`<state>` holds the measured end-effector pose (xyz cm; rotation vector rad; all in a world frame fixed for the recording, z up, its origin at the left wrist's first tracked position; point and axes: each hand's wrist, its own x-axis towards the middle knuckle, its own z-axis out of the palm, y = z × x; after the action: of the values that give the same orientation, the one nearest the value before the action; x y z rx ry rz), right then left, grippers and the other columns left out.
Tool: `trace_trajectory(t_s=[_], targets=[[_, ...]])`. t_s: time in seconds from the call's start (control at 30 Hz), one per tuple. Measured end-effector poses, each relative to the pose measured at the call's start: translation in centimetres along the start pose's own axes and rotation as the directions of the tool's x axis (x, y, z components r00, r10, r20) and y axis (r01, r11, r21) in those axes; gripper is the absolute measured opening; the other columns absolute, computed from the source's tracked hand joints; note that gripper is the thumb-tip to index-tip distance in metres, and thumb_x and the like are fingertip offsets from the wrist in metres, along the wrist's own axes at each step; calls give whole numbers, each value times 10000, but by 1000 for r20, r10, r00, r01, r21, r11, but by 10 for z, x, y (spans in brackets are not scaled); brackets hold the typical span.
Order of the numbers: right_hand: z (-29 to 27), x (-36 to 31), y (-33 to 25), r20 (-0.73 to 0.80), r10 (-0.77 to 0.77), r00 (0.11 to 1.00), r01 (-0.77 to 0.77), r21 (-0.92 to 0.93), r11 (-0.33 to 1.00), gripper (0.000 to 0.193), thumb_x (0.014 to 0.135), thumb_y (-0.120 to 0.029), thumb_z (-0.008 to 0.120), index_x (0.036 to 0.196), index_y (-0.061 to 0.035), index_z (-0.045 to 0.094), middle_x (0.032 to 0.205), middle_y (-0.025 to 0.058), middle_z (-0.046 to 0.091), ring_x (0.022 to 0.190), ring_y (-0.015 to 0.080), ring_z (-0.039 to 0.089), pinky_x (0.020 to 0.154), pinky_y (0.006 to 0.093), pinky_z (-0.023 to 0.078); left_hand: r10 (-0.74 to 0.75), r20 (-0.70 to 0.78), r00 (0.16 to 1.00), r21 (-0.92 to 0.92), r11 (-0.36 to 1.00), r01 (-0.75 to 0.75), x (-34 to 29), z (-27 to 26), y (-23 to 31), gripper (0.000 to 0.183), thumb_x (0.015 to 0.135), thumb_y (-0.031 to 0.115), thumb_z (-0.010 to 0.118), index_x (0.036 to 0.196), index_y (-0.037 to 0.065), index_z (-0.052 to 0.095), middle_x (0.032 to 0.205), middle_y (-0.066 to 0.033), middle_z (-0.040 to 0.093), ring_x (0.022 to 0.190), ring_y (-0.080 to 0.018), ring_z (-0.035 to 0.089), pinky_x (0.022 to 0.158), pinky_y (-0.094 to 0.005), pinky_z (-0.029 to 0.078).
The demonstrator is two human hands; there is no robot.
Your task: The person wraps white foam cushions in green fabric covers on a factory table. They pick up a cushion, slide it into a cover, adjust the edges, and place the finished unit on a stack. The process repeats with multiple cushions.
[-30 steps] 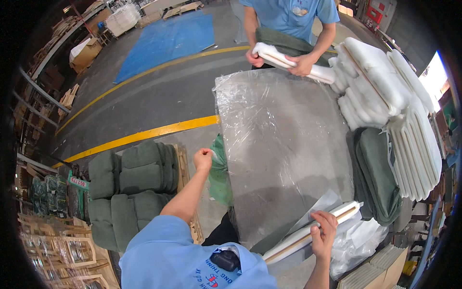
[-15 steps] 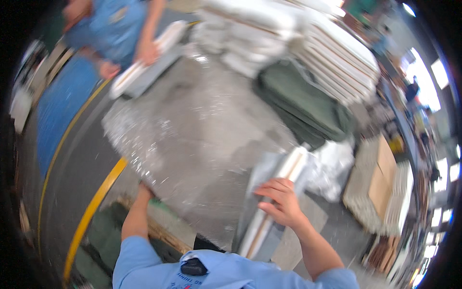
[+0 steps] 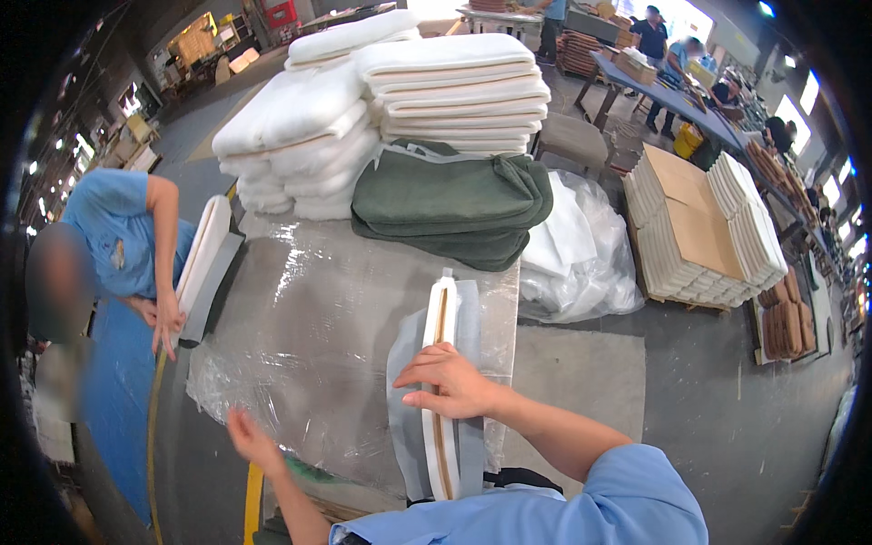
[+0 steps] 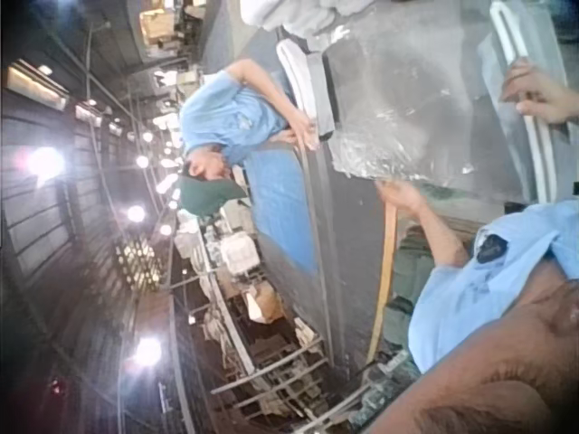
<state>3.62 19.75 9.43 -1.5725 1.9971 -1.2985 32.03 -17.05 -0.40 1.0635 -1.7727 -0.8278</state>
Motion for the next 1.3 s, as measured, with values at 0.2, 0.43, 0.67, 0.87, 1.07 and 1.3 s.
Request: trace_trajectory(t_s=[0.2,0.43,0.67,0.87,1.07,1.3], targets=[[-7,-5,3,-11,68,998,-68,50,996,315,1029,-358,705,1184,-96,786,1129,68,763,1146,260,658,1048,426,434,182,796,577,-446,821,356,-39,232,209,485,1151,315,557,1546,32,565,1415,-152,705,1400,-207,573,1216,-387,374],[-23,-6,29,-543,301,784,-48,430,901,296,987,-241,787,1211,-59,721,1091,60,717,994,162,644,782,322,527,43,999,-21,-30,908,419,-67,340,258,484,1107,424,632,1460,96,670,1282,-61,717,1159,-156,651,1026,-325,510],[-94,-21,87,-97,842,530,-627,624,466,714,950,-691,714,1156,-8,694,1021,91,683,849,175,618,719,297,505,111,992,-59,-78,910,407,-80,362,276,403,1112,379,613,1322,59,740,1192,-60,728,1087,-160,666,959,-329,547],[-105,-2,96,-105,793,600,-632,545,551,584,1092,-583,575,923,-41,709,807,47,666,754,158,615,679,348,493,46,999,11,-43,786,616,-100,364,274,423,1123,361,574,1235,-4,754,1147,-87,753,1098,-177,672,971,-343,548],[-105,13,101,-184,614,767,-605,112,789,625,1114,-501,554,750,2,623,669,121,594,649,228,556,649,443,464,157,912,378,-308,872,380,-104,364,258,366,1124,285,594,1169,-28,779,1244,-85,768,1152,-175,682,1047,-331,509],[-118,16,99,-121,574,810,-583,-60,810,585,1102,-464,565,774,18,617,787,236,680,751,421,654,727,514,500,226,896,382,-407,761,505,-108,365,248,282,1126,172,584,1173,-20,784,1275,-81,770,1200,-161,663,1067,-316,490]])
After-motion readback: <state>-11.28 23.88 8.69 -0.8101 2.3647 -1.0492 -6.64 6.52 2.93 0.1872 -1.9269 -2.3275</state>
